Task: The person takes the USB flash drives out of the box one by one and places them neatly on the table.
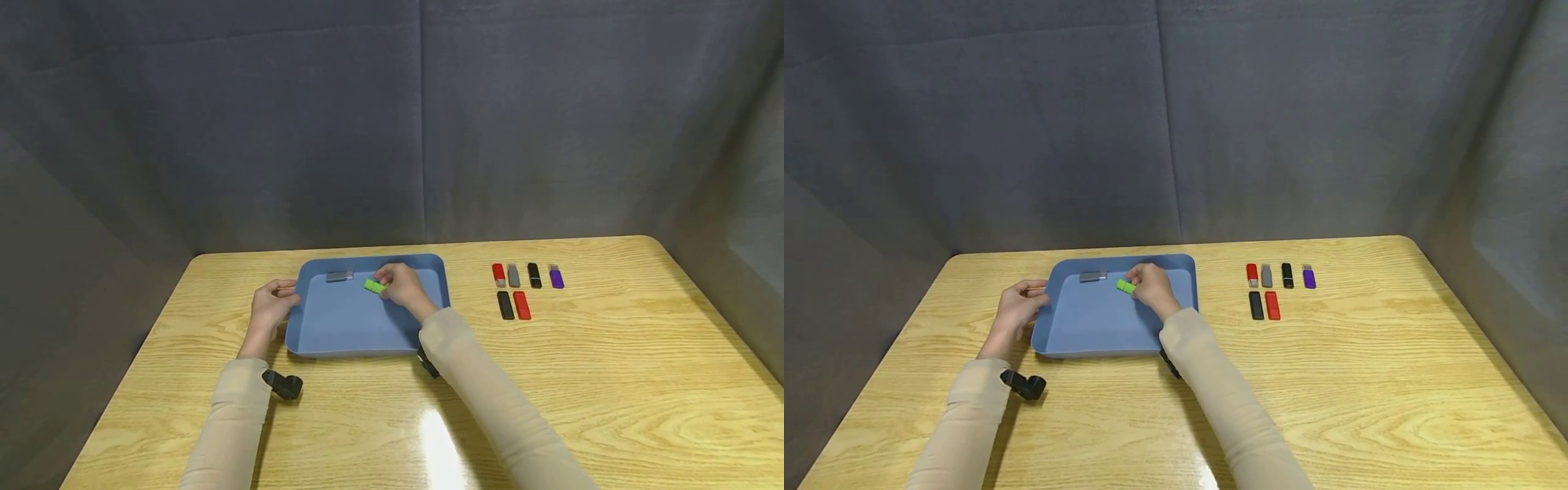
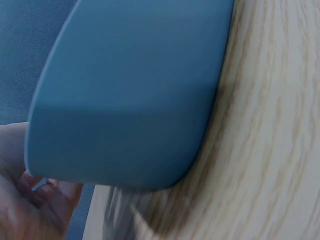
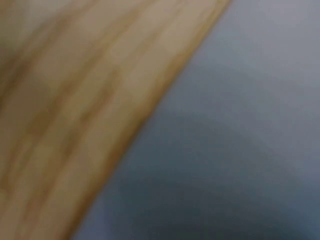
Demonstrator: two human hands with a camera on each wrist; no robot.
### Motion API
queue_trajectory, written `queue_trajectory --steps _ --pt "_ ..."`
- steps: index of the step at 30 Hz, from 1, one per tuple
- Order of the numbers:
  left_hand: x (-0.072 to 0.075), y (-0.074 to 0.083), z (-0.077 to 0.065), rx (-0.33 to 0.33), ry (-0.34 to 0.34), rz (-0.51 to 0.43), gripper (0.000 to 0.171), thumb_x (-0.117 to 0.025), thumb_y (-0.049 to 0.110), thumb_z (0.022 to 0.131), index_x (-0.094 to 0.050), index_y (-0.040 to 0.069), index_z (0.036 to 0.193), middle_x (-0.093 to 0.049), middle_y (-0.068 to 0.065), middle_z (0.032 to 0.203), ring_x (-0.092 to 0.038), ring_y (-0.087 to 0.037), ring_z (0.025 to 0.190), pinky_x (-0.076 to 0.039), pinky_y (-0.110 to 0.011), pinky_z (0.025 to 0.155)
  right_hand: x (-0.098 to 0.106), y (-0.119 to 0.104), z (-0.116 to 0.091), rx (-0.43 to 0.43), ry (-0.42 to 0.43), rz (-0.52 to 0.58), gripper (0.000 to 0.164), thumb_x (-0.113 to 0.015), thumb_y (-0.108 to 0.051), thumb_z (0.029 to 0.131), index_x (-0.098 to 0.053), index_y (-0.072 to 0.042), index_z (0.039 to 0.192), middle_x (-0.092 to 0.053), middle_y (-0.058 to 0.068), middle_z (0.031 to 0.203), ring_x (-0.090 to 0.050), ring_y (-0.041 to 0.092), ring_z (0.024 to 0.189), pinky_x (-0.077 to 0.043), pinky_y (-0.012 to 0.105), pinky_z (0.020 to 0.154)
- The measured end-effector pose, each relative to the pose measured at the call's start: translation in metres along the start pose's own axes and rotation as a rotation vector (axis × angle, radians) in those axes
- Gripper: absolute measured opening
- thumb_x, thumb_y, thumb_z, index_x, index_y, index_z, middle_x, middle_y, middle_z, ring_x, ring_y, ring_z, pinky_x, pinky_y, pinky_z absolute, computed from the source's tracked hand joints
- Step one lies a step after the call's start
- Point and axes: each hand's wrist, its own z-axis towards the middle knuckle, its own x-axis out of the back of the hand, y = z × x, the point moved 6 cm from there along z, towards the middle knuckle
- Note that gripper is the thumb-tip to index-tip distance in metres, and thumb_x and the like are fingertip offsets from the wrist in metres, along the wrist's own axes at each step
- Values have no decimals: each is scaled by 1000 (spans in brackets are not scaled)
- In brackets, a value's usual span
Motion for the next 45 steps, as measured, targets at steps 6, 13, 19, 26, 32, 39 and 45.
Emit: queue_trajectory --steps 6,13,19,26,32,39,45 --pt "0 -1 0 -1 0 13 43 -55 1 84 -55 -4 127 -59 -9 103 -57 -4 73 -52 -18 63 0 4 -3 -55 -46 50 36 -72 6 77 -68 -2 112 -68 15 104 -62 24 97 -53 30 82" --pt "0 -1 1 1 -5 9 43 -55 1 84 -55 -4 127 -59 -9 104 -57 -4 72 -53 -18 64 2 9 -5 -87 -100 169 41 -66 6 81 -64 -5 121 -63 12 98 -58 20 86 -52 25 69" --pt "0 1 0 3 -9 8 43 -55 1 85 -54 -4 128 -58 -10 105 -55 -2 72 -52 -17 64 8 9 -10 -94 -168 305 53 -60 7 84 -53 -8 135 -48 2 85 -46 15 77 -47 25 67" --pt "0 1 0 2 -5 5 43 -55 0 85 -55 -5 127 -58 -6 100 -55 -1 70 -52 -17 62 21 12 -14 -143 -188 384 52 -60 2 86 -53 -12 136 -53 14 116 -58 24 100 -53 36 88" --pt "1 0 1 1 -3 14 42 -54 0 85 -55 -5 127 -59 -8 103 -56 -1 70 -52 -17 62 32 14 -16 -156 -162 490 49 -59 2 88 -52 -8 136 -54 17 123 -61 20 95 -53 39 92" --pt "0 -1 2 1 -7 15 43 -54 1 85 -55 -4 127 -58 -8 104 -55 -1 71 -51 -17 62 46 14 -19 -156 -154 559 46 -56 -1 91 -50 -5 137 -54 9 110 -59 12 85 -49 46 99" --pt "1 -1 3 2 -1 16 42 -55 1 84 -56 -4 126 -58 -7 102 -54 -1 69 -51 -16 60 60 17 -24 -149 -161 577 51 -56 -1 91 -44 -3 141 -52 9 111 -59 10 85 -46 47 101"
